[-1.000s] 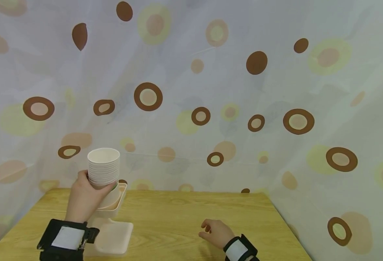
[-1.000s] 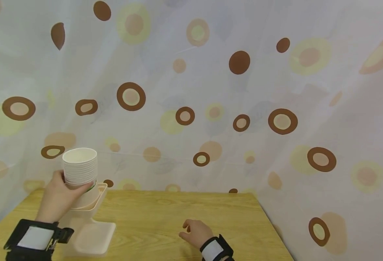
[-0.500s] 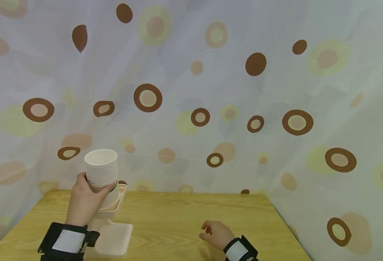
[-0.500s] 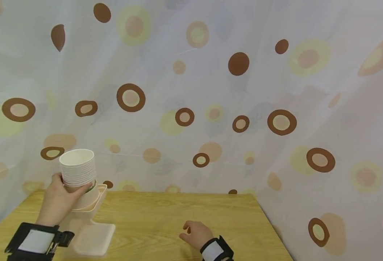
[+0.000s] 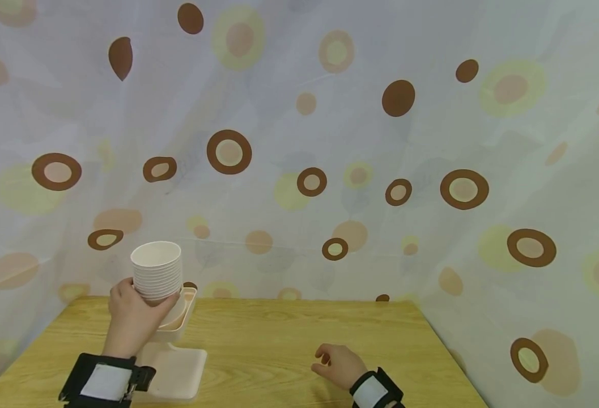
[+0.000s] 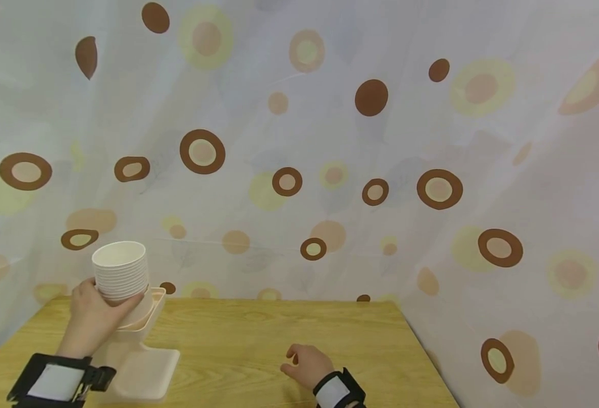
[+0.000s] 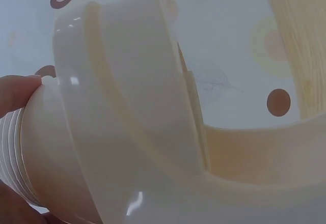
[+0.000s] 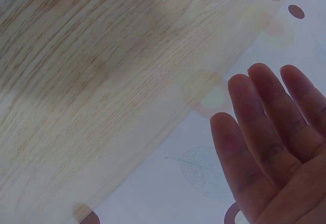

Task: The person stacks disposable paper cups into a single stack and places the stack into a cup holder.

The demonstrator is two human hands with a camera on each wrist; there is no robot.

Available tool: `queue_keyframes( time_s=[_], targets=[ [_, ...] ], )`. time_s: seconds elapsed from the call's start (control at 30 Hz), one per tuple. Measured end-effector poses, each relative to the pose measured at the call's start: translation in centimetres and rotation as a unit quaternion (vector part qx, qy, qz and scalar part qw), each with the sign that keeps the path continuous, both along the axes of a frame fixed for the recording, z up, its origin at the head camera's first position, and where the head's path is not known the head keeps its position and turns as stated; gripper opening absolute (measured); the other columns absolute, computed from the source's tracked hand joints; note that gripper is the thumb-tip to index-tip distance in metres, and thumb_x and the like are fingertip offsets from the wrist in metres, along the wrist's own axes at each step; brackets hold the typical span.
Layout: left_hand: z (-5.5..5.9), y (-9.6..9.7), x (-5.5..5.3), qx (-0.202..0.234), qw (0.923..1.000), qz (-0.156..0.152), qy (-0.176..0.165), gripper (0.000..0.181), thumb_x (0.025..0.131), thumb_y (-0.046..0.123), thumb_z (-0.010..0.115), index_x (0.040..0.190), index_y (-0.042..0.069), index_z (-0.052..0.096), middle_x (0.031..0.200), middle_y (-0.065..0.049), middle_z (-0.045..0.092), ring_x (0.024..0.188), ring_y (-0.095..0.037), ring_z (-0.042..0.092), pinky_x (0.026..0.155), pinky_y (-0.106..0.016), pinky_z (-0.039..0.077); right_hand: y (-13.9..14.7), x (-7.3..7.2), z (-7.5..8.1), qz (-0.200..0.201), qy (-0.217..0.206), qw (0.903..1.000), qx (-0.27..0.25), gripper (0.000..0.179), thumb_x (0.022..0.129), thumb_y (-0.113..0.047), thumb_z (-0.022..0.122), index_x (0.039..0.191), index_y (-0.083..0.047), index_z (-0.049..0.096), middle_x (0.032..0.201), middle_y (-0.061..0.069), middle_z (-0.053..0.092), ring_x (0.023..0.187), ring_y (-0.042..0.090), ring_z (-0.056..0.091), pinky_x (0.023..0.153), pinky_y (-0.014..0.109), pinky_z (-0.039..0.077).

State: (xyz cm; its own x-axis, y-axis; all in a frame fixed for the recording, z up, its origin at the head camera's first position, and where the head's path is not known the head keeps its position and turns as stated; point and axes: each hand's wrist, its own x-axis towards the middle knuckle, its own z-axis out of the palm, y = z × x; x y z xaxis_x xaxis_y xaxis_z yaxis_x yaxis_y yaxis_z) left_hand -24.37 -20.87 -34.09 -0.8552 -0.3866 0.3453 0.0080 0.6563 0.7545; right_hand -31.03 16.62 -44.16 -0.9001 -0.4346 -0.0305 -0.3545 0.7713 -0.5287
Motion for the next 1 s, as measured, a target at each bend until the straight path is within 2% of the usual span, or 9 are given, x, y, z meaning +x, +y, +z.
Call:
queue_keyframes(
  time_s=[0.17, 0.27, 0.37, 0.53, 0.7, 1.0],
  targets=[
    [0.1, 0.1, -0.1, 0.011, 0.9999, 0.004, 0.006, 0.101, 0.076, 0.033, 0.074, 0.136, -0.018, 0.010, 0.130, -0.040, 0.022, 0.120, -0.051, 0.026, 0.092, -0.064, 0.031, 0.1, 0.0, 0.0, 0.001, 0.000, 1.0000, 0.001, 0.027, 0.087, -0.026, 0.064, 0.101, -0.003, 0.063, 0.086, 0.007, 0.064, 0.076, 0.024, 0.060, 0.063, 0.039, 0.049],
    [0.7, 0.4, -0.2, 0.014, 0.9989, 0.014, 0.043, 0.104, 0.074, 0.033, 0.076, 0.138, -0.015, 0.010, 0.131, -0.039, 0.025, 0.122, -0.052, 0.026, 0.094, -0.064, 0.028, 0.2, 0.1, 0.0, 0.000, 0.001, 1.0000, 0.003, 0.027, 0.087, -0.026, 0.064, 0.101, -0.003, 0.063, 0.086, 0.007, 0.064, 0.076, 0.024, 0.060, 0.063, 0.039, 0.049],
    [1.5, 0.8, -0.3, 0.009, 0.9958, 0.033, 0.085, 0.102, 0.072, 0.032, 0.077, 0.139, -0.013, 0.015, 0.129, -0.038, 0.031, 0.120, -0.051, 0.031, 0.094, -0.063, 0.031, 0.2, 0.1, 0.1, -0.001, 0.002, 1.0000, 0.004, 0.027, 0.087, -0.026, 0.064, 0.102, -0.003, 0.063, 0.087, 0.007, 0.064, 0.076, 0.024, 0.060, 0.063, 0.039, 0.049],
    [1.8, 1.1, -0.3, 0.001, 0.9921, 0.051, 0.115, 0.091, 0.075, 0.029, 0.076, 0.136, -0.013, 0.024, 0.123, -0.036, 0.039, 0.114, -0.050, 0.039, 0.090, -0.063, 0.036, 0.2, 0.3, 0.3, 0.001, 0.003, 1.0000, 0.006, 0.027, 0.087, -0.025, 0.064, 0.102, -0.002, 0.063, 0.086, 0.007, 0.064, 0.076, 0.023, 0.060, 0.063, 0.038, 0.049],
    [1.7, 1.0, -0.3, 0.002, 0.9919, 0.050, 0.116, 0.084, 0.078, 0.027, 0.073, 0.134, -0.015, 0.026, 0.120, -0.035, 0.042, 0.110, -0.050, 0.044, 0.089, -0.063, 0.039, 0.0, 0.3, 0.4, 0.004, 0.004, 1.0000, 0.006, 0.027, 0.087, -0.026, 0.064, 0.101, -0.002, 0.063, 0.086, 0.007, 0.064, 0.075, 0.023, 0.060, 0.062, 0.038, 0.049],
    [1.1, 0.8, -0.1, -0.013, 0.9935, 0.072, 0.087, 0.081, 0.078, 0.031, 0.073, 0.130, -0.016, 0.031, 0.116, -0.036, 0.046, 0.106, -0.051, 0.048, 0.084, -0.061, 0.041, -0.1, 0.1, 0.2, 0.005, -0.001, 1.0000, 0.006, 0.027, 0.087, -0.026, 0.064, 0.102, -0.003, 0.063, 0.086, 0.006, 0.064, 0.076, 0.022, 0.060, 0.063, 0.038, 0.049]
  ],
)
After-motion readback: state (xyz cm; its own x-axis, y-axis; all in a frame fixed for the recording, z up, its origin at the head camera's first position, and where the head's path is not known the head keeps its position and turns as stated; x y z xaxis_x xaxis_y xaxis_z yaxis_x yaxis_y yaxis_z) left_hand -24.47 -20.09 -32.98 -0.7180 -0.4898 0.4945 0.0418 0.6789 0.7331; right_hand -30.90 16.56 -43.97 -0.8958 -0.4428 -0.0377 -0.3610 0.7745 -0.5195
